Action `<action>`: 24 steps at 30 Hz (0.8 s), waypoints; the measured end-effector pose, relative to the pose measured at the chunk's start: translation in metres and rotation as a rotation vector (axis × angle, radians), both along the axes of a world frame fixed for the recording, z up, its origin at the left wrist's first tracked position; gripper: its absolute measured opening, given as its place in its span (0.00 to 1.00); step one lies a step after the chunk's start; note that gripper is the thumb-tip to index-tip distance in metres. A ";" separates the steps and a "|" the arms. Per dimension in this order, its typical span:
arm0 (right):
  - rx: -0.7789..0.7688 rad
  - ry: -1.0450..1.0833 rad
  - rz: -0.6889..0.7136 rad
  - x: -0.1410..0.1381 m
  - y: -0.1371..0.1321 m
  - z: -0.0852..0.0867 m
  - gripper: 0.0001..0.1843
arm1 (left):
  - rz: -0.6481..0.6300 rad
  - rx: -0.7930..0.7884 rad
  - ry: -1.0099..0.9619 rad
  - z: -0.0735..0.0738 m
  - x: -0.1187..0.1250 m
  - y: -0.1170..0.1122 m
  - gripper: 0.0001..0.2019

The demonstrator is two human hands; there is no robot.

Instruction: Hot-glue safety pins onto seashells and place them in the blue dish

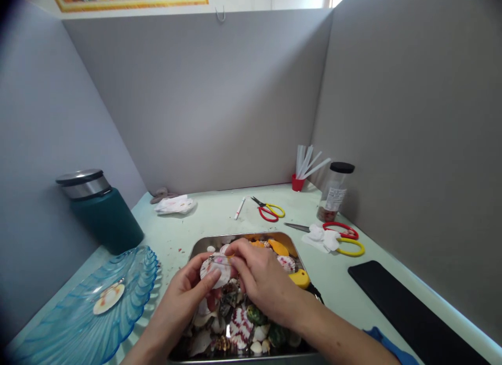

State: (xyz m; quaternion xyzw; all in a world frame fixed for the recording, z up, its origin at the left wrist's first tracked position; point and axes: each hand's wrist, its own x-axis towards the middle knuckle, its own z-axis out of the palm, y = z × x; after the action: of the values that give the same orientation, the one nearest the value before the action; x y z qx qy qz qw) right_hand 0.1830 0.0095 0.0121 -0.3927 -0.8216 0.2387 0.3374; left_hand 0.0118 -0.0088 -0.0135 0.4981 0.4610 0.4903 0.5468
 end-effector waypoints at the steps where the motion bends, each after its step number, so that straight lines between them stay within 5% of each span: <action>1: 0.013 -0.002 -0.002 0.000 -0.001 0.000 0.08 | -0.009 0.002 0.007 0.001 0.000 0.000 0.18; 24: 0.082 -0.045 -0.030 -0.003 0.001 -0.014 0.10 | 0.033 -0.024 0.000 -0.003 -0.003 0.001 0.16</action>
State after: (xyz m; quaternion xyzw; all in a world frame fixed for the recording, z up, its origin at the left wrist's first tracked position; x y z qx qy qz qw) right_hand 0.1803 0.0106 -0.0018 -0.3962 -0.8319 0.1911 0.3383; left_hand 0.0083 -0.0082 -0.0169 0.4837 0.4749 0.4939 0.5446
